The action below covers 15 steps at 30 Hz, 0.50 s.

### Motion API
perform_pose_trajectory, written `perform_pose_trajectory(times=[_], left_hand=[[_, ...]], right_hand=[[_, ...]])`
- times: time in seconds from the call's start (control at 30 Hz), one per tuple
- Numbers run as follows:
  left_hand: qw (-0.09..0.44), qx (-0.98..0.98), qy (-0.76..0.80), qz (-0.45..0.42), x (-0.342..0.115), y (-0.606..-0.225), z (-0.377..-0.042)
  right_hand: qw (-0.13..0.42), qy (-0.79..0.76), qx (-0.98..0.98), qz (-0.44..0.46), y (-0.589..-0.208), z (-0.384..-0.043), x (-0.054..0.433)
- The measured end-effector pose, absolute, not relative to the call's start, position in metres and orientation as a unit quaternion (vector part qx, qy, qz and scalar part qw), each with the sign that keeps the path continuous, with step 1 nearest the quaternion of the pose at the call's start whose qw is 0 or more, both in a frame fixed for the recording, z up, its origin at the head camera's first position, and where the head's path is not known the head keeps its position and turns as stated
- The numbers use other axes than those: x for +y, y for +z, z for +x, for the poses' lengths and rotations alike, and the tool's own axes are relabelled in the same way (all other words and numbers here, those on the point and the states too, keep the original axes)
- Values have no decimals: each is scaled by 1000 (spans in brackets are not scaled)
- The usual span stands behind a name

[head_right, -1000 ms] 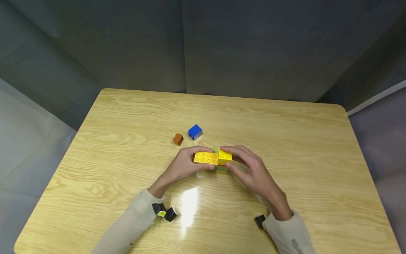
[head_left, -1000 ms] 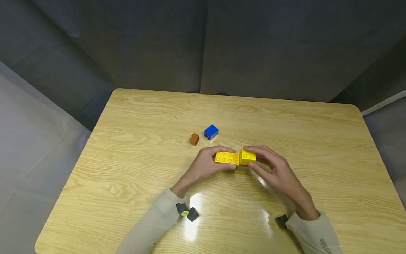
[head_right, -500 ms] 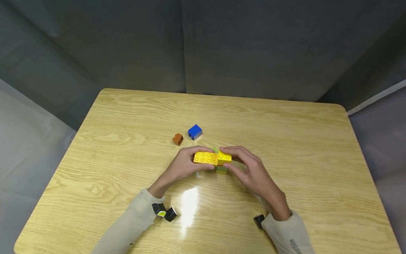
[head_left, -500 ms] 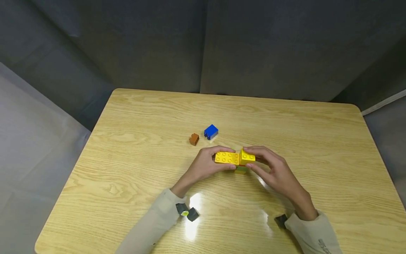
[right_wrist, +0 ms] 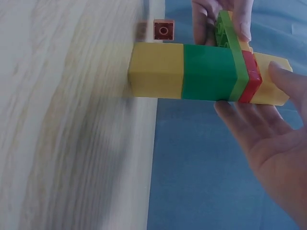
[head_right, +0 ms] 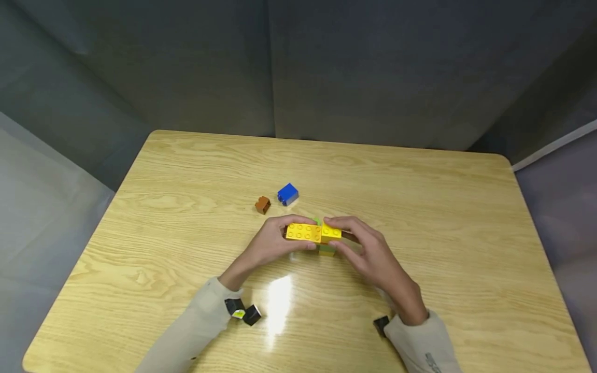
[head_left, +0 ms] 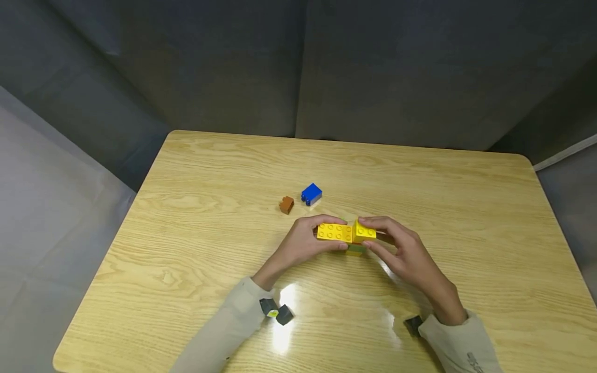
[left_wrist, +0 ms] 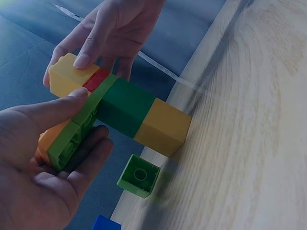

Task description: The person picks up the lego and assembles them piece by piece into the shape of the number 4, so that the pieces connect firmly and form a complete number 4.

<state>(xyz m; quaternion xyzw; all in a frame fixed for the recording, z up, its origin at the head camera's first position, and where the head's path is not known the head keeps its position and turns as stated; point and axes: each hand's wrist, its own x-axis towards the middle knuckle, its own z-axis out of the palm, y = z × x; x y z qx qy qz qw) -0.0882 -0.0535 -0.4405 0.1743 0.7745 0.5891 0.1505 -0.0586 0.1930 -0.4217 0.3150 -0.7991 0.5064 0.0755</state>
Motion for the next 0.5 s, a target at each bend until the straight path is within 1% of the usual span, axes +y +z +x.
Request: perform_pose_trajectory(times=[0.5], left_hand=[[149,773,590,179,-54,-441,-88]], right_hand=[[72,487,-815,306,-421,-57,193]])
